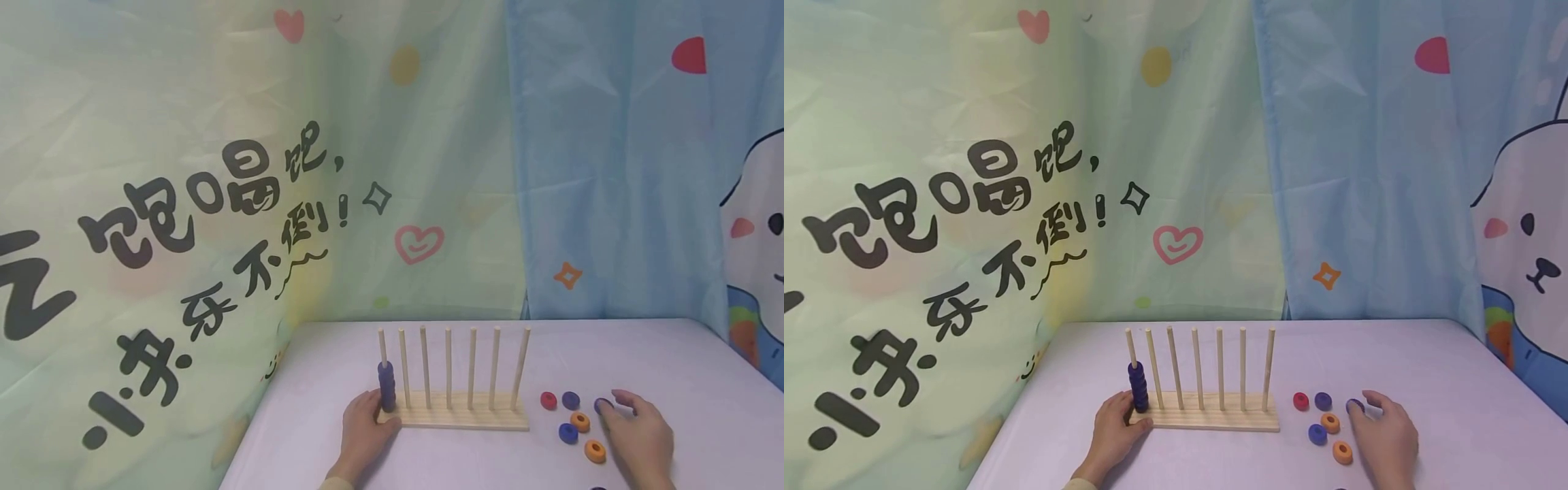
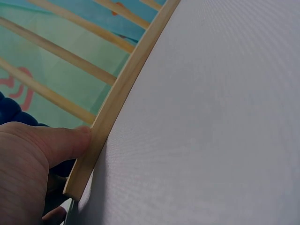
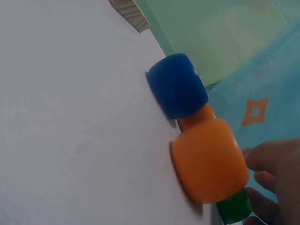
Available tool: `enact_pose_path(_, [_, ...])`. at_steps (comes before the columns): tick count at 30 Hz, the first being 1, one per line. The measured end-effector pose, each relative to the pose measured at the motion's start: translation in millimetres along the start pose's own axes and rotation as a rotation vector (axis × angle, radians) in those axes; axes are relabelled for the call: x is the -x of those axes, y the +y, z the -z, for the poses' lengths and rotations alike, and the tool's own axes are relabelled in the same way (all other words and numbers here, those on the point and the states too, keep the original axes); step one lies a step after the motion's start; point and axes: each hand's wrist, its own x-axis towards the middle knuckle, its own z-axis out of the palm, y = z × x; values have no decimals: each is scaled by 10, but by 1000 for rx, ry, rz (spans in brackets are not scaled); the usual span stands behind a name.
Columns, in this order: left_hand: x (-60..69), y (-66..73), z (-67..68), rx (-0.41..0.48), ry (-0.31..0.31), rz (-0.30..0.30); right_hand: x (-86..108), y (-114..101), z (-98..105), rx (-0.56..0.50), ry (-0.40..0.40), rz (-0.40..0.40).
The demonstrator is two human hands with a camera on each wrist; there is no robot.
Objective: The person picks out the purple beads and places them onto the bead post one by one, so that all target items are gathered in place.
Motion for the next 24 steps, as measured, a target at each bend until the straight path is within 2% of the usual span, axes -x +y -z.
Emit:
enact_pose_path(3, [5, 2, 1, 0, 2, -1, -20, 17, -9, 53, -61, 1])
enact_pose_path(8, [4, 10, 5, 4, 1, -7, -19, 19, -27, 126, -103, -7])
enact_pose_path(18, [8, -2, 0, -4, 8, -17, -22, 43, -46, 187, -73, 48])
enact_pose_path(24, [9, -7, 10, -7, 12, -18, 3, 51, -55, 186, -66, 68])
